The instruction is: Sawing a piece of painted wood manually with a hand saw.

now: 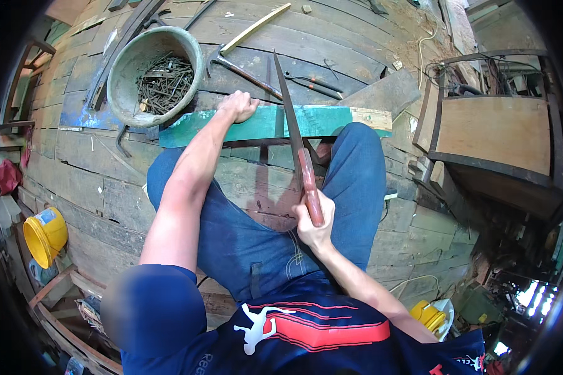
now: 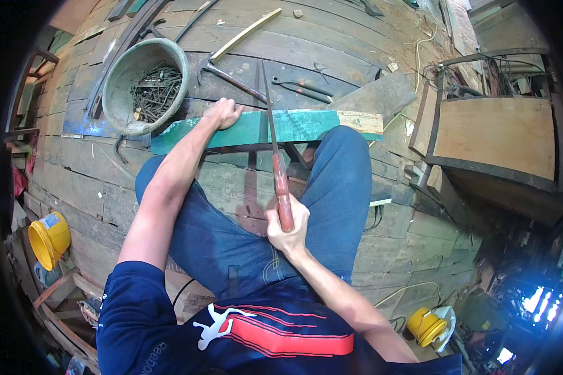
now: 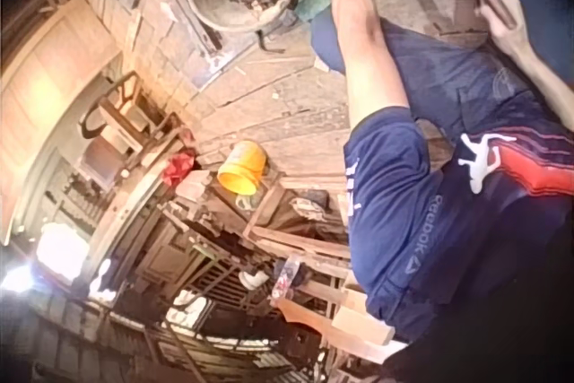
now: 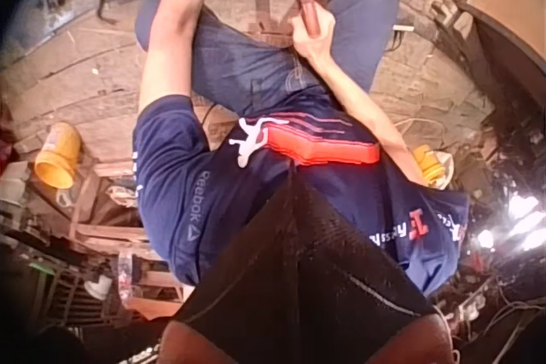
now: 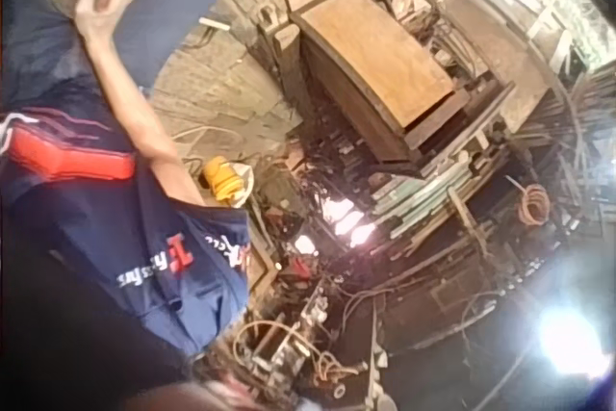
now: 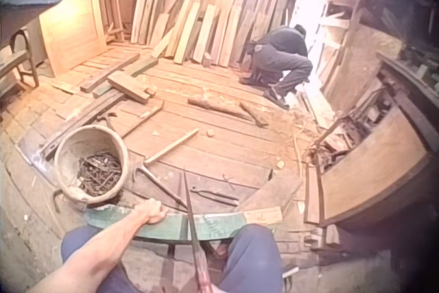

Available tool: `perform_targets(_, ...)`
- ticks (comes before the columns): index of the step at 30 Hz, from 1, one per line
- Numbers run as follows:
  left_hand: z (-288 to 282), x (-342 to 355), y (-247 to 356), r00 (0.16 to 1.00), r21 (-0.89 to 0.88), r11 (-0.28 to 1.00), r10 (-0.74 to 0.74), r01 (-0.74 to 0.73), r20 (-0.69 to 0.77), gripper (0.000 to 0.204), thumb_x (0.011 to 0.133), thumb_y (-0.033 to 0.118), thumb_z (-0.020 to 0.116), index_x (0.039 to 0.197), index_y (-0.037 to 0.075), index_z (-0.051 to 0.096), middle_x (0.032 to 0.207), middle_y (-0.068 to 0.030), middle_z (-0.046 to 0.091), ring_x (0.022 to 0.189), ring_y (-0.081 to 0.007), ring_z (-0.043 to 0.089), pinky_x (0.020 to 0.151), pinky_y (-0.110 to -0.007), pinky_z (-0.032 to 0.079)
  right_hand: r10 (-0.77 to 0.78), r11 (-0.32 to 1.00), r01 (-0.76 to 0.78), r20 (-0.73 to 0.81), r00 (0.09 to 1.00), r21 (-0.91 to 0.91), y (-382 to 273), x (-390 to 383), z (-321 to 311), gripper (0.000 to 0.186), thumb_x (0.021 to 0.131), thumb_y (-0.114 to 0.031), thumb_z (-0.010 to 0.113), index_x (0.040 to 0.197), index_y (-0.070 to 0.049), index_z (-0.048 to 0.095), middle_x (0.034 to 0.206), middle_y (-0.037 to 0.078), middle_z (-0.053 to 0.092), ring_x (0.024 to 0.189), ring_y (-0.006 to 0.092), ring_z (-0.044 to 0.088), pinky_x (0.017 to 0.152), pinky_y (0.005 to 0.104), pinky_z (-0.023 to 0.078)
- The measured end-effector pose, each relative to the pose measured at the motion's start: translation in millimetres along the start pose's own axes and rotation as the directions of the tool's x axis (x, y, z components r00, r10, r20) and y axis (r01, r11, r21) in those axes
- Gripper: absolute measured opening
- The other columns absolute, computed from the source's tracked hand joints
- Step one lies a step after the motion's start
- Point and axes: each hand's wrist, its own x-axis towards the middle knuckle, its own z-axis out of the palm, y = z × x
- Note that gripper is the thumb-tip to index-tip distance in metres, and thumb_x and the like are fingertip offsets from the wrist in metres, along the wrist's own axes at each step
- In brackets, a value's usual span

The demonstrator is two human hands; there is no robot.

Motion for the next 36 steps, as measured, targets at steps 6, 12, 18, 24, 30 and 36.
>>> perform_targets(6,-8.4,-1.9,17.7,0.998,0.009,1.000,0.011,-0.012,0.054,0.059,0.095,0.050,0.041,0.116,0.000,0.064,0.124,-0.0253,0.059,0.118,-0.0394,0.056,0.101,-0.045,0.044,-0.069,0.991,0.059,-0.084,0.994,-0.123,39.0,69.0,31.7,0.012,0.072,-0.005,0.061,0.073,0.002,0.051,0.060,0.016,0.050,0.052,0.0270,0.051,0.054,0.0381,0.042)
perform_targets(12,1.3,-2.8,1.8,1.000,-0.007,1.000,0.019,-0.019,0.003,0.061,0.096,0.051,0.040,0.113,-0.002,0.063,0.122,-0.0280,0.058,0.115,-0.0431,0.056,0.100,-0.049,0.044,-0.087,0.996,0.087,0.011,0.996,-0.037,5.9,11.2,-1.6,0.011,0.072,-0.006,0.058,0.071,0.002,0.051,0.060,0.006,0.047,0.054,0.0146,0.046,0.054,0.0322,0.040)
perform_targets(18,0.0,1.5,11.0,0.999,0.010,1.000,0.021,-0.021,0.030,0.060,0.095,0.051,0.041,0.117,0.000,0.062,0.124,-0.0251,0.059,0.119,-0.0389,0.055,0.100,-0.047,0.045,-0.086,0.991,0.085,-0.007,0.996,-0.107,30.4,49.9,15.6,0.010,0.073,-0.006,0.059,0.074,0.002,0.053,0.058,0.009,0.047,0.053,0.0179,0.049,0.054,0.0338,0.041)
perform_targets(24,-8.1,-0.5,14.5,0.999,-0.044,0.999,0.031,-0.030,0.013,0.060,0.095,0.051,0.043,0.109,-0.003,0.066,0.115,-0.0299,0.062,0.110,-0.0441,0.059,0.096,-0.050,0.046,-0.072,0.997,0.073,0.009,0.997,-0.008,12.0,11.0,-4.1,0.010,0.070,-0.005,0.059,0.073,0.002,0.053,0.057,0.003,0.047,0.052,0.0127,0.045,0.053,0.0300,0.040)
perform_targets(30,3.5,4.3,0.1,0.999,-0.015,0.999,0.045,-0.045,-0.004,0.062,0.095,0.050,0.042,0.108,-0.005,0.065,0.115,-0.0304,0.061,0.110,-0.0443,0.058,0.096,-0.049,0.046,-0.141,0.980,0.140,-0.002,0.990,-0.145,27.3,41.3,20.3,0.012,0.071,-0.006,0.060,0.074,0.002,0.053,0.059,0.010,0.047,0.052,0.0180,0.046,0.054,0.0334,0.040)
perform_targets(36,-5.8,-1.5,16.8,0.999,-0.039,0.998,0.052,-0.052,-0.003,0.060,0.095,0.049,0.041,0.110,-0.004,0.065,0.116,-0.0293,0.061,0.111,-0.0436,0.058,0.097,-0.049,0.046,-0.159,0.983,0.157,-0.020,0.987,-0.098,31.5,38.2,7.0,0.008,0.071,-0.005,0.060,0.072,0.000,0.055,0.059,0.012,0.050,0.049,0.0244,0.050,0.053,0.0371,0.043)
